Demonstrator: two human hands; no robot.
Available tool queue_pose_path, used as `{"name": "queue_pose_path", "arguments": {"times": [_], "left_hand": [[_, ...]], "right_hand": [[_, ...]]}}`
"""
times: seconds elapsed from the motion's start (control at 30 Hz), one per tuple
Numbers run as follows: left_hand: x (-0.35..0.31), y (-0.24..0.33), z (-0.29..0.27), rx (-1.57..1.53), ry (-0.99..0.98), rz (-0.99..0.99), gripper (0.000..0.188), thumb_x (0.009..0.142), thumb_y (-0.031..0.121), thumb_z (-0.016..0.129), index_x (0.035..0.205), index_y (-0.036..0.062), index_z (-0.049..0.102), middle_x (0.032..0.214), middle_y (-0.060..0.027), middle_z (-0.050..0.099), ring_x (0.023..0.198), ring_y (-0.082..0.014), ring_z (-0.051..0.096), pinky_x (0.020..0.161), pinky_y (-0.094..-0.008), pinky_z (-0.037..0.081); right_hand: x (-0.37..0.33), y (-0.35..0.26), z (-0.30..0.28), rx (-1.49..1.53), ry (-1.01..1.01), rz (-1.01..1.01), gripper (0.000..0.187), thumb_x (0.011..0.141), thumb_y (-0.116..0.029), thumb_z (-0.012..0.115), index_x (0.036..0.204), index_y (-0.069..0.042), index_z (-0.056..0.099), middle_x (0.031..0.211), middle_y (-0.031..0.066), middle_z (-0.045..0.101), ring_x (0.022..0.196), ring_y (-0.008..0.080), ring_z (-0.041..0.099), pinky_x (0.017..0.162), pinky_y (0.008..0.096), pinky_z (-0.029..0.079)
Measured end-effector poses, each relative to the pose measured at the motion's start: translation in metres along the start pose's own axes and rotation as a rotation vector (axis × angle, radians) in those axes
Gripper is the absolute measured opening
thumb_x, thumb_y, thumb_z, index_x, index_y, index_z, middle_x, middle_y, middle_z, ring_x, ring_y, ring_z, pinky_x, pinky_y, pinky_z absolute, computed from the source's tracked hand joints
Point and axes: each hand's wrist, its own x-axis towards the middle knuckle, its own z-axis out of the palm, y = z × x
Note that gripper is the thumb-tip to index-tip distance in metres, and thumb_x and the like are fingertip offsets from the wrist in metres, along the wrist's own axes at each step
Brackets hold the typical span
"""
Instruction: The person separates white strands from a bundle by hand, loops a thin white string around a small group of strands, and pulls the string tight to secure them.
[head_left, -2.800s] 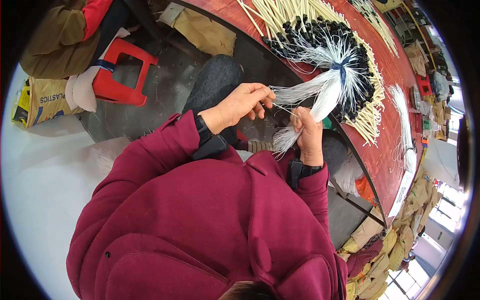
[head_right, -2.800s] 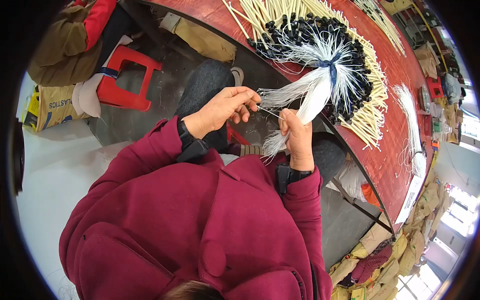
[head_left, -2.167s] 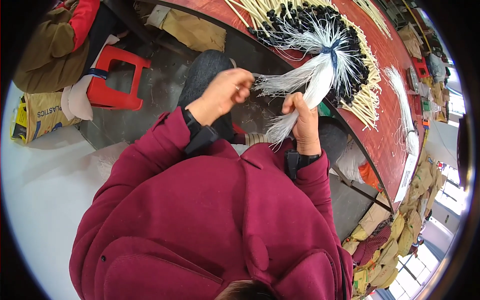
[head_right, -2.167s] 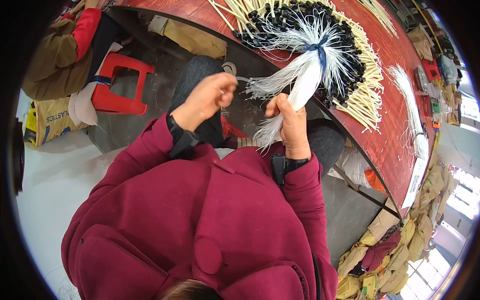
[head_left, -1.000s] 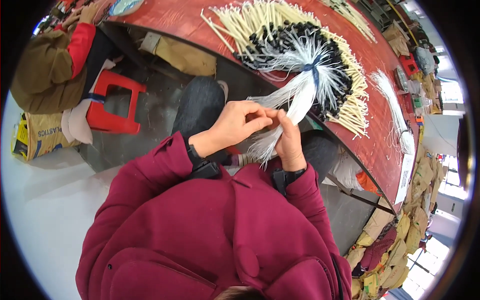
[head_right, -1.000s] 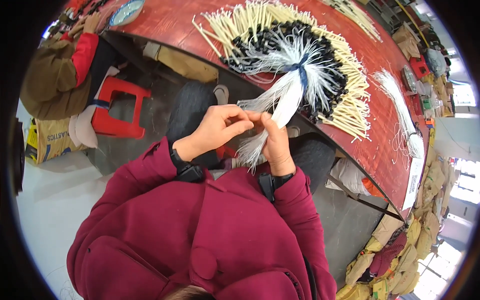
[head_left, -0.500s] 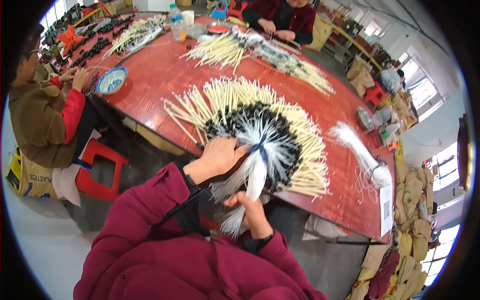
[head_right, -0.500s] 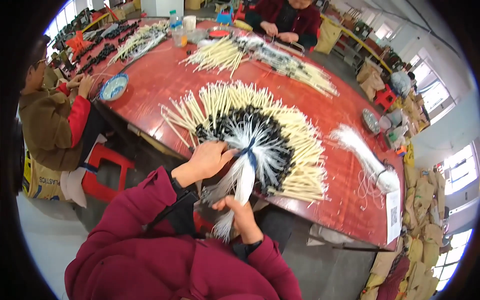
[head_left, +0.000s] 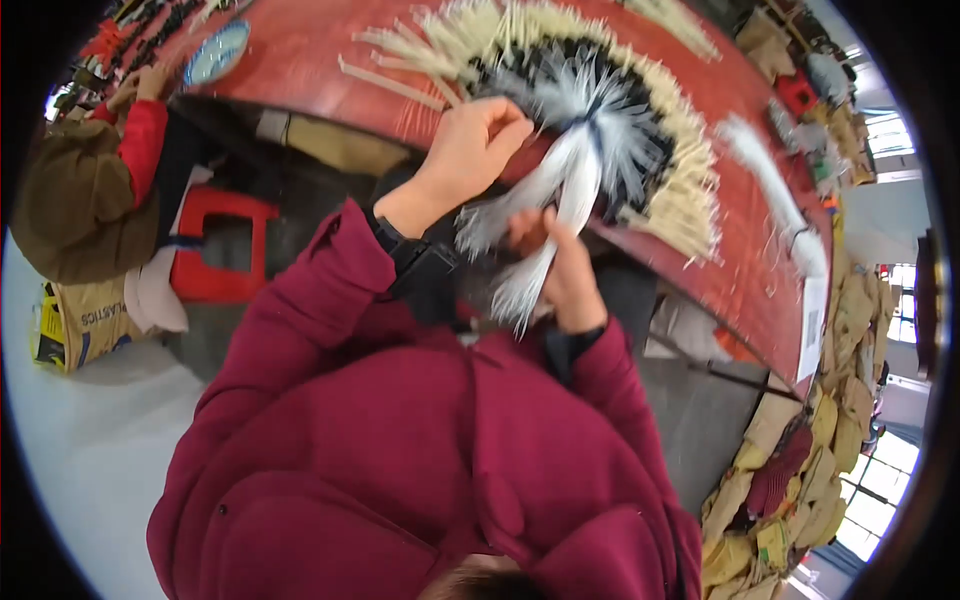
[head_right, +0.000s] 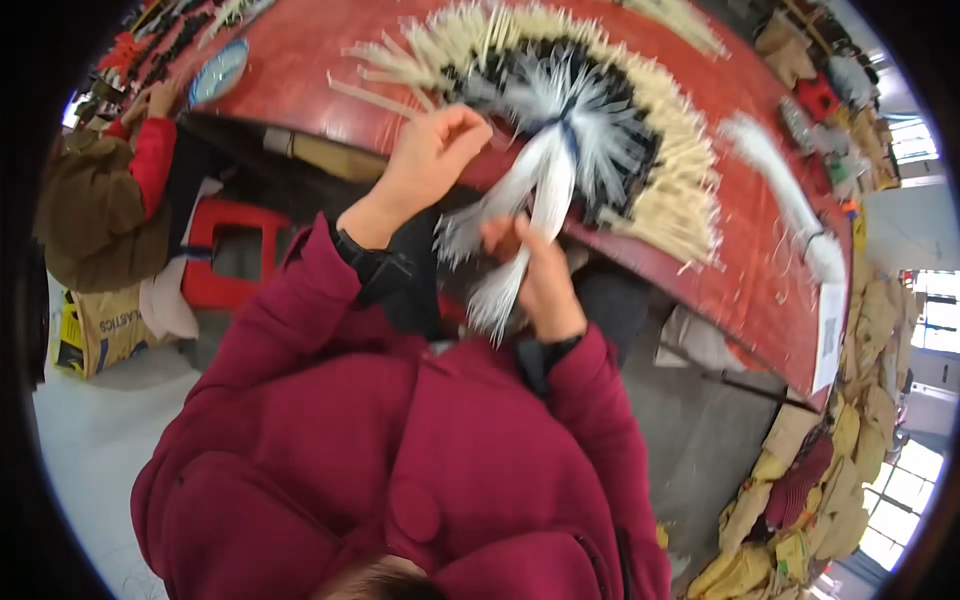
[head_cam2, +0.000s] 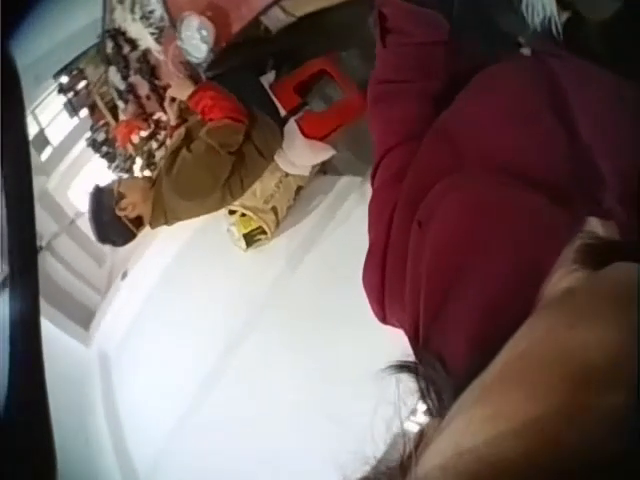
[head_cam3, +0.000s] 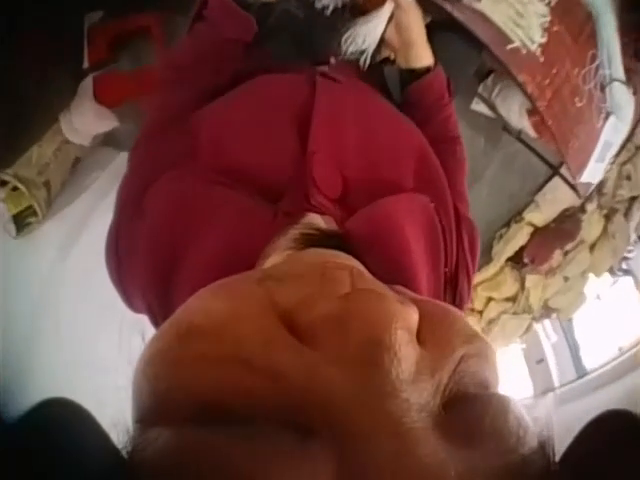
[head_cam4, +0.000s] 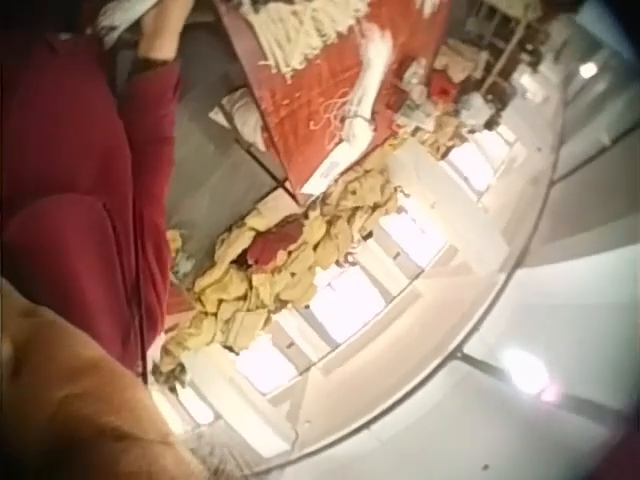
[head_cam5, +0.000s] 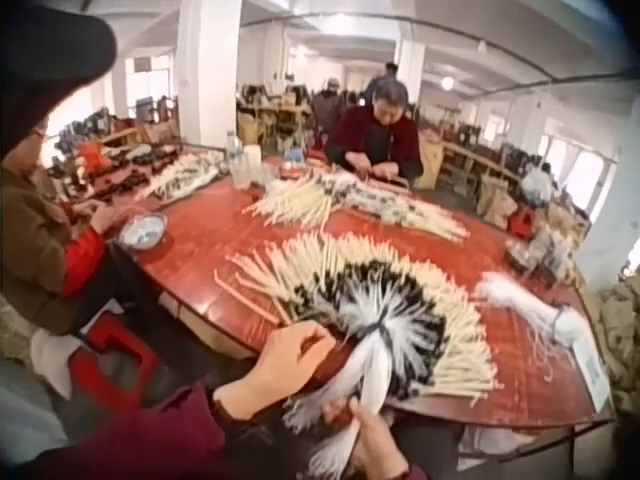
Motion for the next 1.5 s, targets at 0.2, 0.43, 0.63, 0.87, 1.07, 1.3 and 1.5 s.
{"name": "queue_pose_path", "arguments": {"times": [0.2, 0.43, 0.63, 0.87, 1.07, 1.3, 1.5], "left_hand": [[-0.082, -0.003, -0.002, -0.338, -0.114, -0.405, 0.019, 0.088, 0.014, 0.059, 0.075, -0.0002, 0.060, 0.071, -0.0003, 0.059, 0.063, -0.0056, 0.052, 0.057, -0.0227, 0.042], [-0.126, -0.003, 0.024, -0.367, -0.345, -0.394, 0.018, 0.088, 0.014, 0.059, 0.076, 0.0011, 0.060, 0.071, 0.0007, 0.059, 0.063, -0.0032, 0.050, 0.055, -0.0203, 0.040], [-0.119, -0.001, 0.014, -0.689, -0.336, -0.809, 0.016, 0.088, 0.018, 0.059, 0.080, 0.0041, 0.058, 0.071, 0.0003, 0.060, 0.061, -0.0060, 0.055, 0.050, -0.0194, 0.041], [-0.117, -0.006, 0.000, -0.716, -0.438, -0.942, 0.014, 0.087, 0.019, 0.061, 0.084, 0.0054, 0.060, 0.071, -0.0001, 0.060, 0.054, -0.0065, 0.055, 0.044, -0.0179, 0.040], [-0.123, -0.010, -0.006, -0.662, -0.467, -0.957, 0.015, 0.085, 0.018, 0.063, 0.079, 0.0051, 0.061, 0.068, -0.0011, 0.060, 0.049, -0.0074, 0.054, 0.040, -0.0184, 0.038], [-0.130, 0.003, -0.023, -0.651, -0.546, -0.955, 0.015, 0.087, 0.018, 0.063, 0.082, 0.0038, 0.062, 0.065, 0.0000, 0.059, 0.046, -0.0039, 0.050, 0.039, -0.0159, 0.035], [-0.133, 0.004, -0.028, -0.728, -0.525, -0.858, 0.014, 0.088, 0.017, 0.062, 0.086, 0.0031, 0.062, 0.067, 0.0003, 0.060, 0.049, -0.0036, 0.052, 0.043, -0.0150, 0.037]], "right_hand": [[0.001, -0.002, -0.001, -0.141, -0.120, -0.010, 0.034, 0.092, -0.031, 0.051, 0.106, -0.002, 0.063, 0.109, 0.0136, 0.064, 0.098, 0.0231, 0.059, 0.091, 0.0370, 0.044], [-0.008, 0.008, 0.013, -0.156, -0.116, -0.020, 0.037, 0.093, -0.031, 0.050, 0.105, 0.002, 0.063, 0.108, 0.0142, 0.064, 0.097, 0.0219, 0.058, 0.092, 0.0352, 0.042], [-0.013, 0.003, 0.009, -0.350, -0.035, -0.058, 0.035, 0.092, -0.031, 0.051, 0.096, 0.001, 0.065, 0.107, 0.0147, 0.064, 0.093, 0.0208, 0.058, 0.086, 0.0344, 0.043], [-0.013, 0.007, 0.006, -0.614, 0.036, -0.079, 0.024, 0.088, -0.025, 0.059, 0.081, -0.002, 0.063, 0.083, 0.0066, 0.065, 0.075, 0.0125, 0.055, 0.069, 0.0270, 0.042], [-0.013, 0.010, 0.006, -0.776, 0.086, -0.113, 0.023, 0.086, -0.024, 0.062, 0.074, -0.004, 0.063, 0.067, 0.0021, 0.059, 0.061, 0.0087, 0.050, 0.059, 0.0227, 0.038], [-0.015, 0.011, 0.007, -0.845, 0.151, -0.154, 0.028, 0.086, -0.026, 0.063, 0.067, -0.005, 0.062, 0.059, 0.0000, 0.054, 0.052, 0.0070, 0.044, 0.051, 0.0221, 0.033], [-0.016, 0.013, 0.009, -0.805, 0.163, -0.180, 0.026, 0.086, -0.026, 0.063, 0.070, -0.006, 0.061, 0.060, -0.0001, 0.054, 0.052, 0.0067, 0.044, 0.049, 0.0214, 0.032]]}}
